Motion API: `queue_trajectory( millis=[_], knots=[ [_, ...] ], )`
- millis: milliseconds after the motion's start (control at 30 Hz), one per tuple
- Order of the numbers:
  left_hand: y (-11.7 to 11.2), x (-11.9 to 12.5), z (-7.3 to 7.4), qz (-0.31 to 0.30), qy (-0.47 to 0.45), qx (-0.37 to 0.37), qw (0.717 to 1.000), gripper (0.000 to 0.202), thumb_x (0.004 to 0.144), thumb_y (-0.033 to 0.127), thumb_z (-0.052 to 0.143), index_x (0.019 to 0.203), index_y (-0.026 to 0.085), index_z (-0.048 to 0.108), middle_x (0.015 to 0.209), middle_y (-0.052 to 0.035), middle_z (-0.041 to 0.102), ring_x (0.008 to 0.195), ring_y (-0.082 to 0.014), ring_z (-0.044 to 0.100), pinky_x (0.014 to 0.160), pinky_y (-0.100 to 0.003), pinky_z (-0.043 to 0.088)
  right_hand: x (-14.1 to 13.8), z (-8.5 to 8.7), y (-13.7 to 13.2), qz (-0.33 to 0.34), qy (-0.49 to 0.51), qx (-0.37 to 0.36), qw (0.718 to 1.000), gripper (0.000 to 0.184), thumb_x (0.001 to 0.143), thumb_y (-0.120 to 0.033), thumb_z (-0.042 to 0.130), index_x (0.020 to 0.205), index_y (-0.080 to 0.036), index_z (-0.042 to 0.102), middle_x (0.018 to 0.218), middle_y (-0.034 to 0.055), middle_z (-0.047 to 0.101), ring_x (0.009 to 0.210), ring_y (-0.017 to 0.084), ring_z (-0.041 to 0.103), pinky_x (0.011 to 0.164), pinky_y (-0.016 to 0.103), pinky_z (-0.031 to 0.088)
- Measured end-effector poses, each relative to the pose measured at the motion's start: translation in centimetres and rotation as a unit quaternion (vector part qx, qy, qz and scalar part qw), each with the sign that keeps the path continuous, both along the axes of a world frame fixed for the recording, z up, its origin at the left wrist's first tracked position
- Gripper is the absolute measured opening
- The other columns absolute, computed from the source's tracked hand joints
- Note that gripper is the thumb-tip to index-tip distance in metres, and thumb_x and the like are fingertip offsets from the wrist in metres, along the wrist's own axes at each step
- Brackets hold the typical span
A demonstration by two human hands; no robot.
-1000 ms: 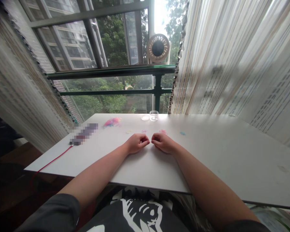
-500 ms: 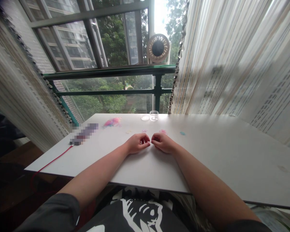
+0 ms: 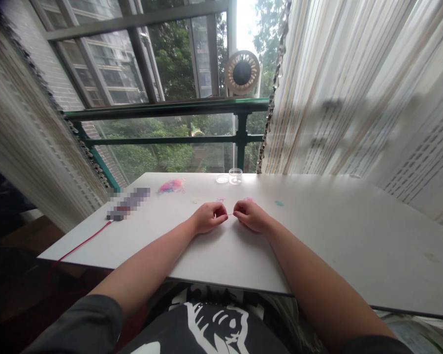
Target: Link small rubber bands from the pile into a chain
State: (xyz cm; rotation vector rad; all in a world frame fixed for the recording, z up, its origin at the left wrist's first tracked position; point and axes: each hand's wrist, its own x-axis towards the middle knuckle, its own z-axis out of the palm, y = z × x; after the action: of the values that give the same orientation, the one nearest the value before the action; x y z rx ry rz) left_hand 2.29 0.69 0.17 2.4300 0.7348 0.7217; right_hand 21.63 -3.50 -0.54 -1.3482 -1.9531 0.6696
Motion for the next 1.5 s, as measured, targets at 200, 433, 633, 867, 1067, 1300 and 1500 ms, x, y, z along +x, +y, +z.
queue_trajectory(
  millis=[200,433,633,867,1067,1300,1500],
  knots=[
    [0.1,0.1,-0.2,0.022,-0.013,-0.005,1.000,0.015,0.071,0.029,0.052,0.073,0.016,0.059,0.069,-0.0005,0.060,0.061,-0.0097,0.050,0.058,-0.021,0.041,0.9,-0.2,0.6,-0.082,-0.067,0.041,0.994,0.015,0.070,-0.030,0.048,0.067,-0.016,0.055,0.057,-0.0015,0.052,0.054,0.010,0.044,0.054,0.022,0.034],
    [0.1,0.2,-0.4,0.031,-0.026,-0.014,0.999,0.015,0.070,0.029,0.053,0.072,0.016,0.060,0.068,-0.0005,0.060,0.059,-0.0092,0.050,0.057,-0.021,0.040,1.5,-0.7,1.1,-0.155,-0.096,0.051,0.982,0.013,0.069,-0.029,0.049,0.063,-0.018,0.054,0.057,-0.0008,0.056,0.057,0.011,0.049,0.057,0.022,0.034],
    [1.1,-0.7,-0.3,0.080,-0.077,-0.023,0.994,0.017,0.070,0.031,0.053,0.071,0.015,0.058,0.064,0.0006,0.057,0.057,-0.0081,0.047,0.055,-0.020,0.039,1.5,-0.5,1.1,-0.191,-0.114,0.035,0.974,0.011,0.069,-0.027,0.050,0.063,-0.018,0.054,0.061,-0.0001,0.058,0.057,0.011,0.050,0.056,0.021,0.034],
    [2.3,-1.4,-0.8,0.126,-0.112,-0.041,0.985,0.023,0.070,0.037,0.053,0.071,0.015,0.058,0.062,0.0012,0.055,0.056,-0.0080,0.045,0.054,-0.020,0.037,1.2,-0.5,1.0,-0.215,-0.164,0.037,0.962,0.010,0.069,-0.027,0.051,0.067,-0.018,0.057,0.061,-0.0001,0.058,0.054,0.010,0.047,0.052,0.022,0.030],
    [1.9,-1.0,-0.7,0.109,-0.102,-0.048,0.988,0.022,0.070,0.036,0.053,0.070,0.015,0.057,0.060,0.0016,0.053,0.055,-0.0080,0.044,0.053,-0.020,0.037,1.1,-0.6,1.1,-0.210,-0.186,0.034,0.959,0.012,0.071,-0.028,0.051,0.070,-0.018,0.059,0.063,0.0007,0.059,0.054,0.010,0.046,0.053,0.022,0.029],
    [1.8,-1.0,-0.5,0.111,-0.090,-0.051,0.988,0.021,0.069,0.036,0.053,0.070,0.015,0.057,0.059,0.0016,0.053,0.055,-0.0083,0.044,0.053,-0.020,0.037,1.2,-0.8,1.3,-0.200,-0.188,0.037,0.961,0.014,0.071,-0.029,0.051,0.069,-0.018,0.060,0.063,0.0016,0.060,0.054,0.011,0.047,0.053,0.023,0.029],
    [1.7,-1.0,-0.6,0.107,-0.086,-0.054,0.989,0.022,0.069,0.036,0.053,0.069,0.015,0.057,0.059,0.0017,0.052,0.055,-0.0082,0.043,0.053,-0.020,0.036,1.1,-0.6,1.2,-0.193,-0.193,0.032,0.961,0.018,0.071,-0.033,0.052,0.068,-0.018,0.061,0.062,0.0015,0.059,0.052,0.010,0.046,0.052,0.022,0.029]
  ],
)
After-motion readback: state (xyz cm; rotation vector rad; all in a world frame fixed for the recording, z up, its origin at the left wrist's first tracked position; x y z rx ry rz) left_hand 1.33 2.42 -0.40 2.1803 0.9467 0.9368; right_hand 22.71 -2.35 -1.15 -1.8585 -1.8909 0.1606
